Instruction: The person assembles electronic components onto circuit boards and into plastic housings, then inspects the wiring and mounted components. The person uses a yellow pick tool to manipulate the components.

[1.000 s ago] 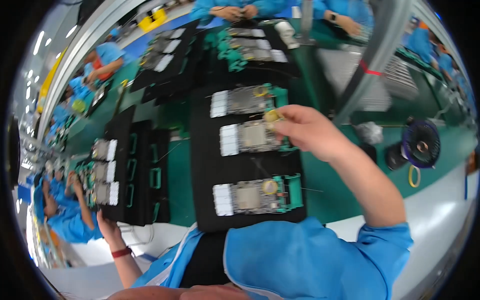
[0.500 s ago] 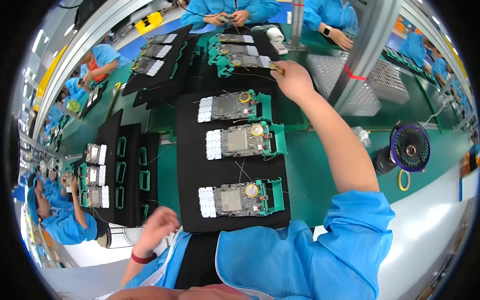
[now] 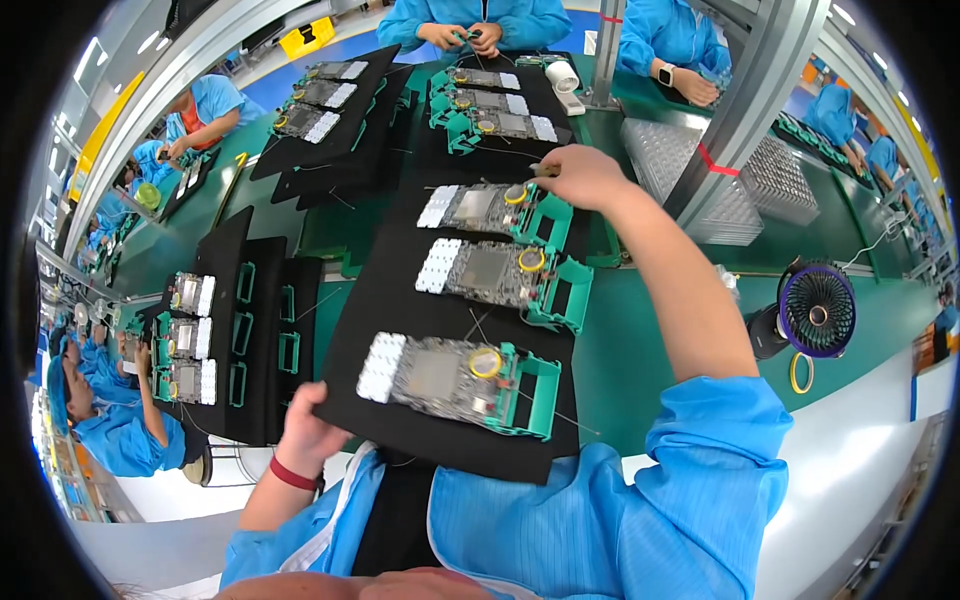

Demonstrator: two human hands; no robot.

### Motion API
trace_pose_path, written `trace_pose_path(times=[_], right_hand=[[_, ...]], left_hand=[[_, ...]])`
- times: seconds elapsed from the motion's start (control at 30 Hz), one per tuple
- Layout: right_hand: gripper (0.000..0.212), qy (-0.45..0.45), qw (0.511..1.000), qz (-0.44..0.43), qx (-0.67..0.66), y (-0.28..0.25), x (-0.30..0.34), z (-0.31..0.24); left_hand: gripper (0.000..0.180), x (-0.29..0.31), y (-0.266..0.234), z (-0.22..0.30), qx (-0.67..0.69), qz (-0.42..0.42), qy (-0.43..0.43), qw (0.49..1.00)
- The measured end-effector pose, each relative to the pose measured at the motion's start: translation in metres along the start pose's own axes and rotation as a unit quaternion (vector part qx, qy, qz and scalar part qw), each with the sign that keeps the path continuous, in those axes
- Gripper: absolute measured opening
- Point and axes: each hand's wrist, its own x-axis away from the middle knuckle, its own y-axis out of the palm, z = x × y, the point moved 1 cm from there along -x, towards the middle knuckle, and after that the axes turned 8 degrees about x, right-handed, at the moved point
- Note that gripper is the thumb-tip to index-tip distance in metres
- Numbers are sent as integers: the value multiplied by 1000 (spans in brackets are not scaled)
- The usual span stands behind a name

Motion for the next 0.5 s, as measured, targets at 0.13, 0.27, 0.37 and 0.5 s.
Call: trace_pose_path(times=[0.13,0.27,0.37,0.5], right_hand=[[34,7,975,-109,-194,-18,12,15],[26,68,858,-197,-470,-22,89,3],[29,231,779,-132,-568,-21,166,-12],[40,247,672,-46,-696,-14,254,-10]], left_hand=[[62,-10,34,49,73,-28,42,996],[63,-17,31,78,138,-99,70,983],[80,-6,31,56,138,-100,135,976],[79,8,31,10,-36,-247,200,948]])
